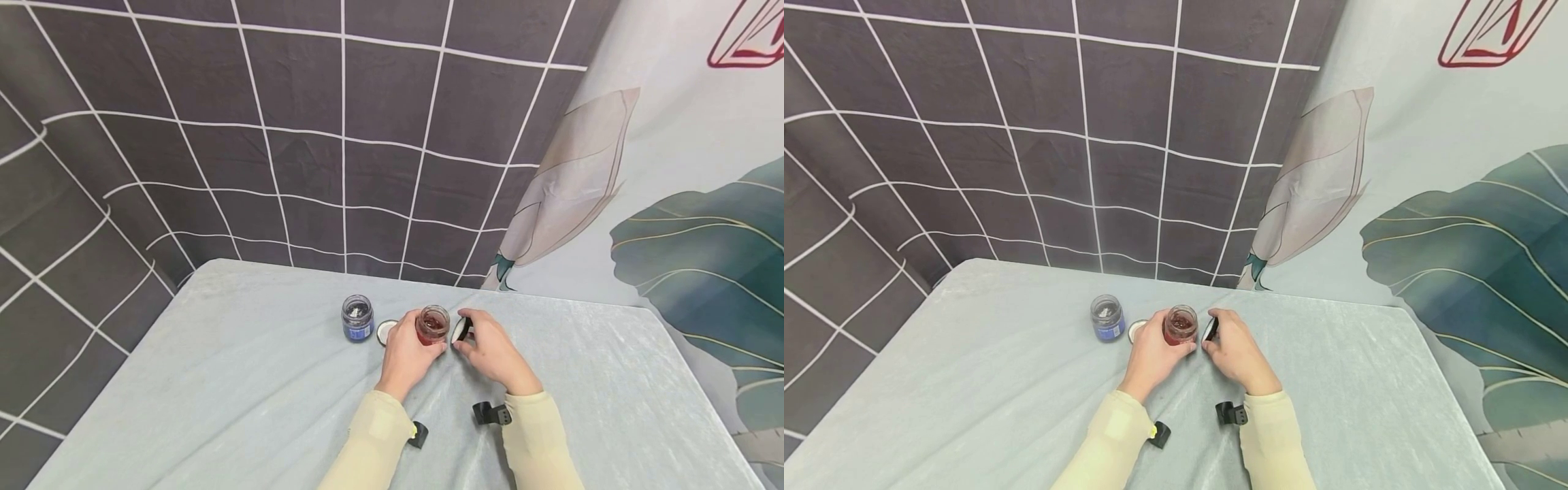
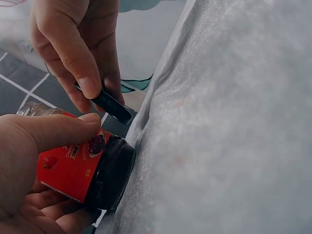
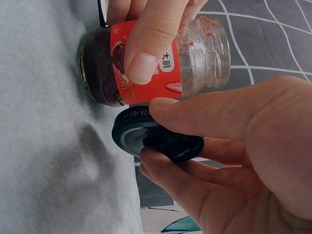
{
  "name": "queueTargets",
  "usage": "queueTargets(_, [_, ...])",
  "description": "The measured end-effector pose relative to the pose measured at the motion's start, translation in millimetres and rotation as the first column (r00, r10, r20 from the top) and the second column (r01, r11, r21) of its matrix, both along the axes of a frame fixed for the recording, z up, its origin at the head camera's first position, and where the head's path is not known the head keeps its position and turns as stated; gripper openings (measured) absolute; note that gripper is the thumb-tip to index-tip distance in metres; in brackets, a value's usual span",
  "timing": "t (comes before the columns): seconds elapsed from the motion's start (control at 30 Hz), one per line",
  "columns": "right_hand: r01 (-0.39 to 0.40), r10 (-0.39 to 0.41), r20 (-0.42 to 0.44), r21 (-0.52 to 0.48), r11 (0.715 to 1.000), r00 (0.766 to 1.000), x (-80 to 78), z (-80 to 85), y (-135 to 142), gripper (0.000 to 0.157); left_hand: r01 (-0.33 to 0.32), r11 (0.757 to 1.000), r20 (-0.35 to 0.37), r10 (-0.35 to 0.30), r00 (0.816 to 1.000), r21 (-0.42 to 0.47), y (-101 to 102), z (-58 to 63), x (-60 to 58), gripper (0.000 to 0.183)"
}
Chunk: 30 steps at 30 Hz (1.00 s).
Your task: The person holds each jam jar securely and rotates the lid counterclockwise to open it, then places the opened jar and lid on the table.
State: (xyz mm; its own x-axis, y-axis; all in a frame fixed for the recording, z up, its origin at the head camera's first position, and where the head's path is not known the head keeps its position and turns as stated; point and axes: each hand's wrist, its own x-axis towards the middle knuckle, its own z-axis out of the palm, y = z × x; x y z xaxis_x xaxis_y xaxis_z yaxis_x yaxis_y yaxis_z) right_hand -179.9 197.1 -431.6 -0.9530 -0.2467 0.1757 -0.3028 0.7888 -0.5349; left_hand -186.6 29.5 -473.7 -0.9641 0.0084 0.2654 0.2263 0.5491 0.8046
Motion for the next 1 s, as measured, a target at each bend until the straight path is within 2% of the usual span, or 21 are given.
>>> queueTargets(1.0, [-0.041,0.039,0.048,0.030,0.999,0.998,-4.9,-7.9,1.7,0.058,0.001,1.000,0.019,-0.001,1.000,0.001,-0.7,-0.4,-1.2,0.063])
